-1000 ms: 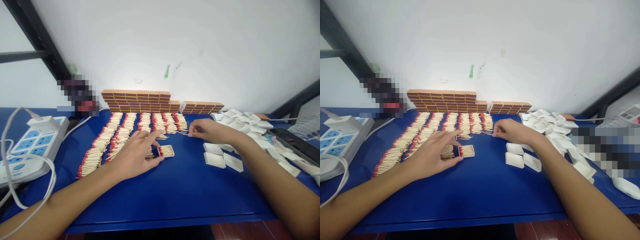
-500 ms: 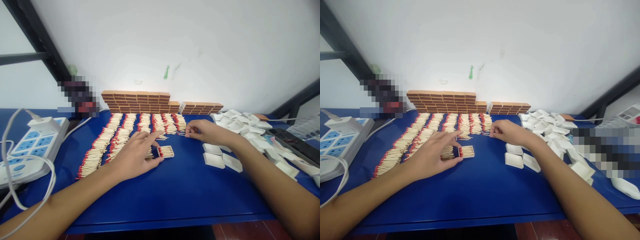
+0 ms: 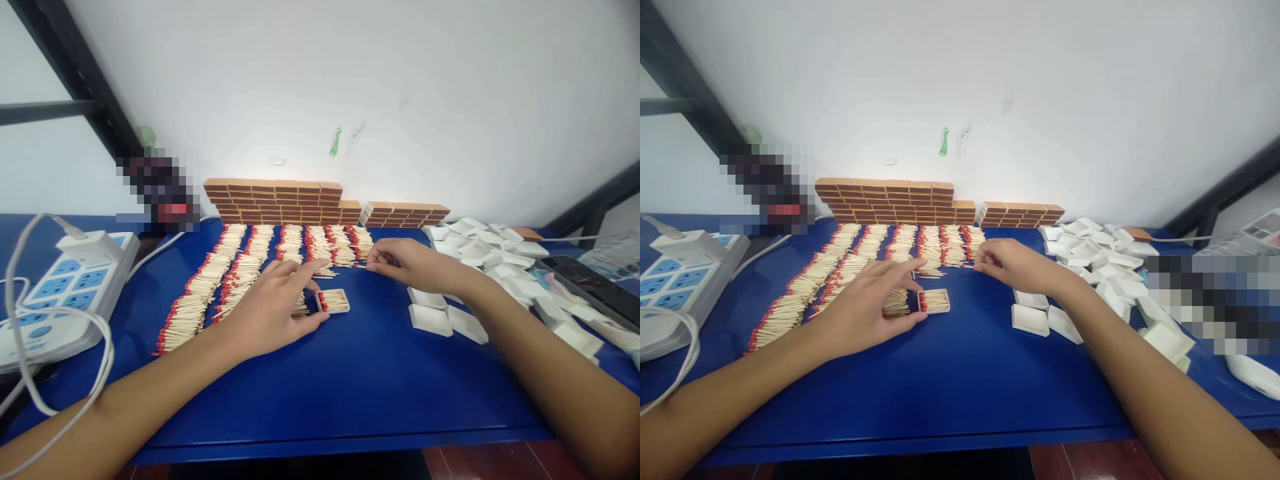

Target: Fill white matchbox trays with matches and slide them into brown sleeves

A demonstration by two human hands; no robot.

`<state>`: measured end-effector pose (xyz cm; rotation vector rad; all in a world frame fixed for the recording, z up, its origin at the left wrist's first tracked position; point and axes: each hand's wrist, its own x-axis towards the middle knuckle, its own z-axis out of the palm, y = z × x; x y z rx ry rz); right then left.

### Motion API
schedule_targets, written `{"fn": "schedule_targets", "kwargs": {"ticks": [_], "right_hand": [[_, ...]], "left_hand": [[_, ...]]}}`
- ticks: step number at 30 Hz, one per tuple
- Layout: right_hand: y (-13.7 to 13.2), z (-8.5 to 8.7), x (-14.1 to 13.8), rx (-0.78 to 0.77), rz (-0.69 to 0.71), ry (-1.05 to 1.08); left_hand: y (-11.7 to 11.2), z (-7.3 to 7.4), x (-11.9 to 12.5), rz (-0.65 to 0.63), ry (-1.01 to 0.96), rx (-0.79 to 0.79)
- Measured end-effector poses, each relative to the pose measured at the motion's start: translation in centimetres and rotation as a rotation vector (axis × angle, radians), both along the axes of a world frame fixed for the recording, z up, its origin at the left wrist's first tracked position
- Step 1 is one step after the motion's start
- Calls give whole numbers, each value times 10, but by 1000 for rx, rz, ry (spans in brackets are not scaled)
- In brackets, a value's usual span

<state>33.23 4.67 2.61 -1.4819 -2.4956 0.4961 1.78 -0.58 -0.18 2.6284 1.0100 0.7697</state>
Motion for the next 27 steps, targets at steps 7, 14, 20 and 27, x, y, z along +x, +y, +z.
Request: {"fn": "schedule_targets", "kwargs": {"ticks": [7,14,20,27], "right_hand": [[-37,4,-45,2,172,126],[-42,0,-53,26,184,129],[-6,3,-9,185,-80,9],[15,-12,18,30,-108,-84]], "left_hand": [[0,-1,1,-2,1,-6],[-1,-1,0,4,4,-9],[-1,1,1,1,-2,-31],[-1,2,0,3,0,-33]]}}
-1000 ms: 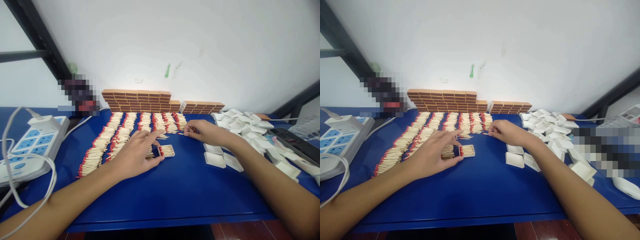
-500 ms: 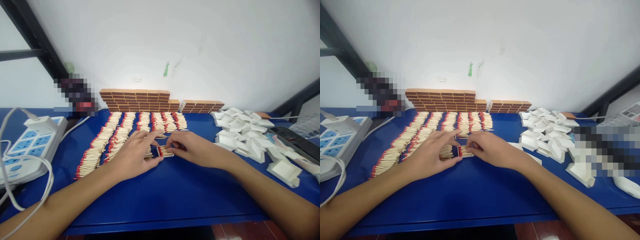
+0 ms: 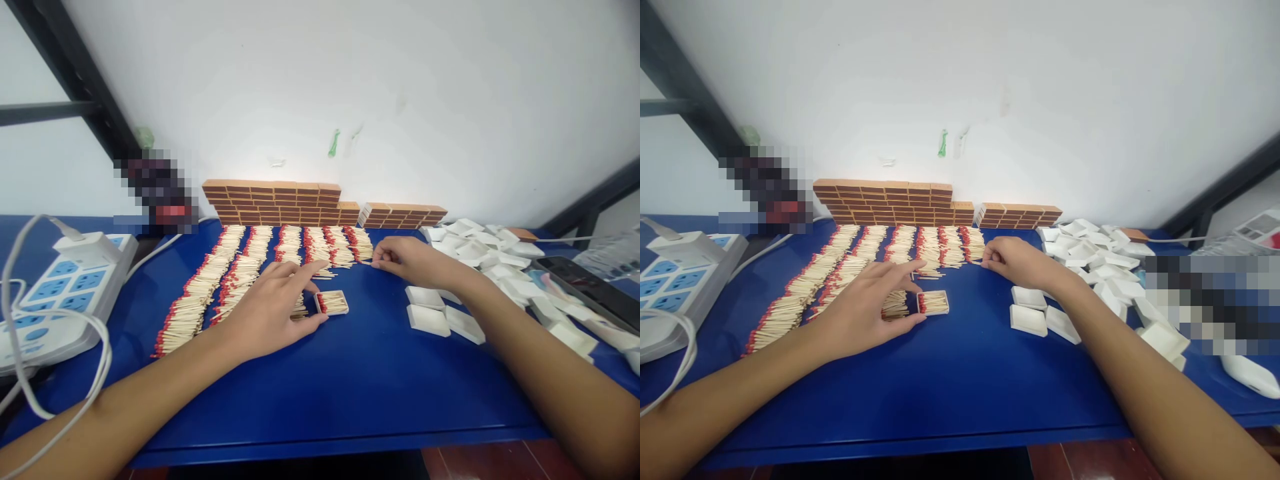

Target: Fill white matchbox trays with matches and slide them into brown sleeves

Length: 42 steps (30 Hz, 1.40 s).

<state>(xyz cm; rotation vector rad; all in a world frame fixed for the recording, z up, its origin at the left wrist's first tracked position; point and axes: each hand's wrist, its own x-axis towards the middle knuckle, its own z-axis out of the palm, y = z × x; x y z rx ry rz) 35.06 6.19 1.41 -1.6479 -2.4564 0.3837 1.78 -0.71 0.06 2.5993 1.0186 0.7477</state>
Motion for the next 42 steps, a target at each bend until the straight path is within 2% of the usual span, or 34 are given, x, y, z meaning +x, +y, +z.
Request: {"fn": "schedule_targets", "kwargs": {"ticks": [5,13,30,33,37,42], "right_hand": [[-5,4,-3,-54,43,20],[-8,14,5,-93,15,7],[-10,9,-2,-95,44,-31],[-19,16,-12,-51,76,23],[-41,25,-40,17,164,119],[-62,19,-70,35,257,155]], "left_hand": [[0,1,0,-2,2,-11],[0,1,1,-1,5,-13],[0,0,1,8,8,-7],[1,0,0,14,6,3],[1,0,0,17,6,-4],[1,-1,1,2,-7,12]]}}
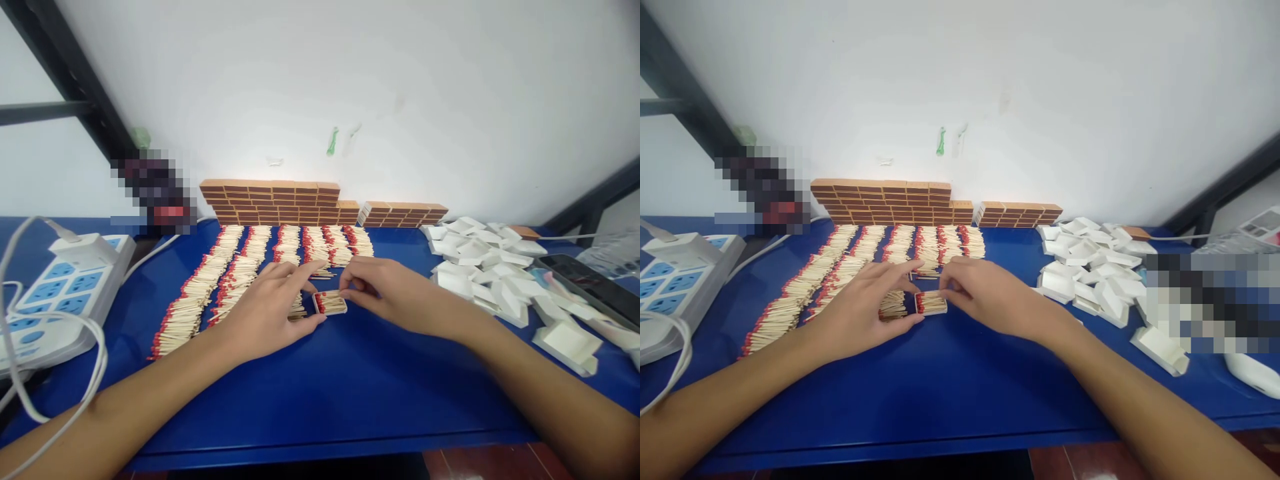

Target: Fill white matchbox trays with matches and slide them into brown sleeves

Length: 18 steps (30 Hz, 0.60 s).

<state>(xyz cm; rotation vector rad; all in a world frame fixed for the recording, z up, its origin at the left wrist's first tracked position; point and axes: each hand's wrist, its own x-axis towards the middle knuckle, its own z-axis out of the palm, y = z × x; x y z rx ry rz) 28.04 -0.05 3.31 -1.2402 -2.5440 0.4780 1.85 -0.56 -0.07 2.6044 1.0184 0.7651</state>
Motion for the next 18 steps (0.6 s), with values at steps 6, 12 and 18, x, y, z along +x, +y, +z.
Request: {"fn": "schedule_targets", "kwargs": {"ticks": [6,12,18], "right_hand": [[-1,-10,-7,49,-11,-31],[1,0,-2,95,-19,-29],[25,17,42,151,-189,-73]], "left_hand": [[1,-1,0,-8,6,3],[0,-1,-2,-26,9,43],[3,-3,-1,-96,-20,110]]}}
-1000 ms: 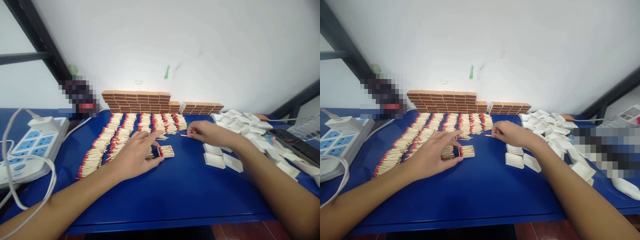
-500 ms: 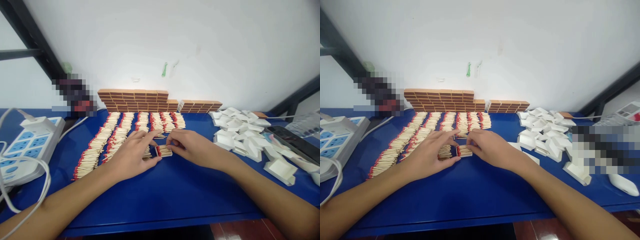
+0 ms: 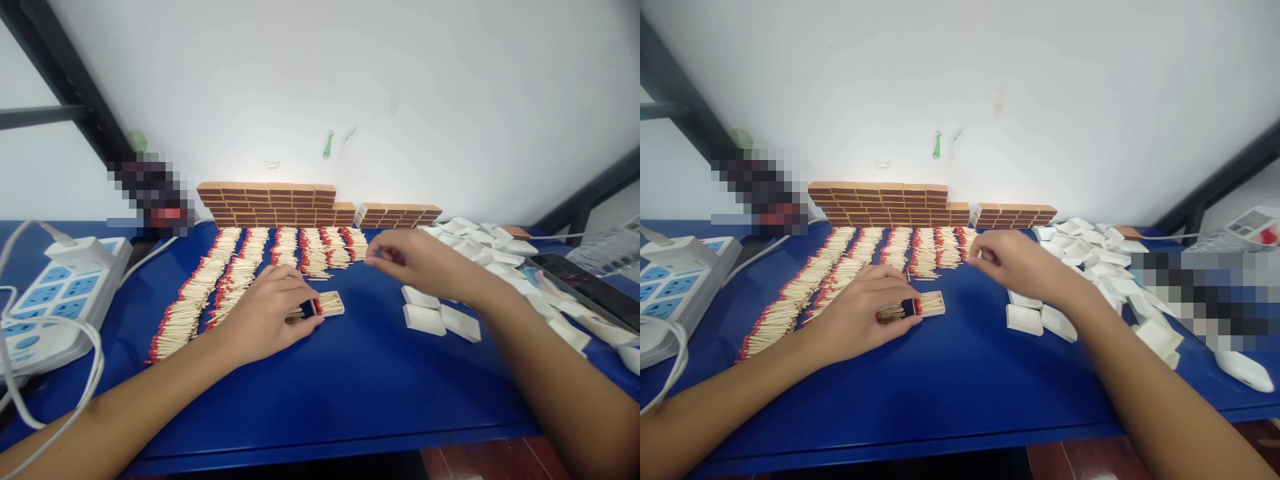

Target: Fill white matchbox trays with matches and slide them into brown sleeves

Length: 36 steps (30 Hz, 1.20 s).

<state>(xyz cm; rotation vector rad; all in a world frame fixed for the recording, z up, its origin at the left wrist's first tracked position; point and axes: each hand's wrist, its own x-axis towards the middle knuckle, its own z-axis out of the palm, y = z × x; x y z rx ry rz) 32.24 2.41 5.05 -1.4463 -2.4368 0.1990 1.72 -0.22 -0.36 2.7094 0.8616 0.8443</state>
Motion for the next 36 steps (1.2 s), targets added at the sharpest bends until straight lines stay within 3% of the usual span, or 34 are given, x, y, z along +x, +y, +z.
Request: {"fn": "schedule_targets", "kwargs": {"ticks": [7,15,23,28,32,36], "right_hand": [[36,0,65,149,-326,4],[51,-12,81,167,-363,45],[69,-32,52,213,-221,114],[107,-16,20,332,-69,-93],[143,-2,5,289,-4,-214],[158,3,1,244,17,-288]], "left_hand": [[-1,-2,-2,-21,-35,8],[-1,-2,-1,-7,-45,29],[-1,-4,-2,-3,-58,-10],[-1,-3,-2,-15,-43,-48],[-1,-3,-2,-14,-56,-62],[-2,-4,-2,-13,-60,-70]]}}
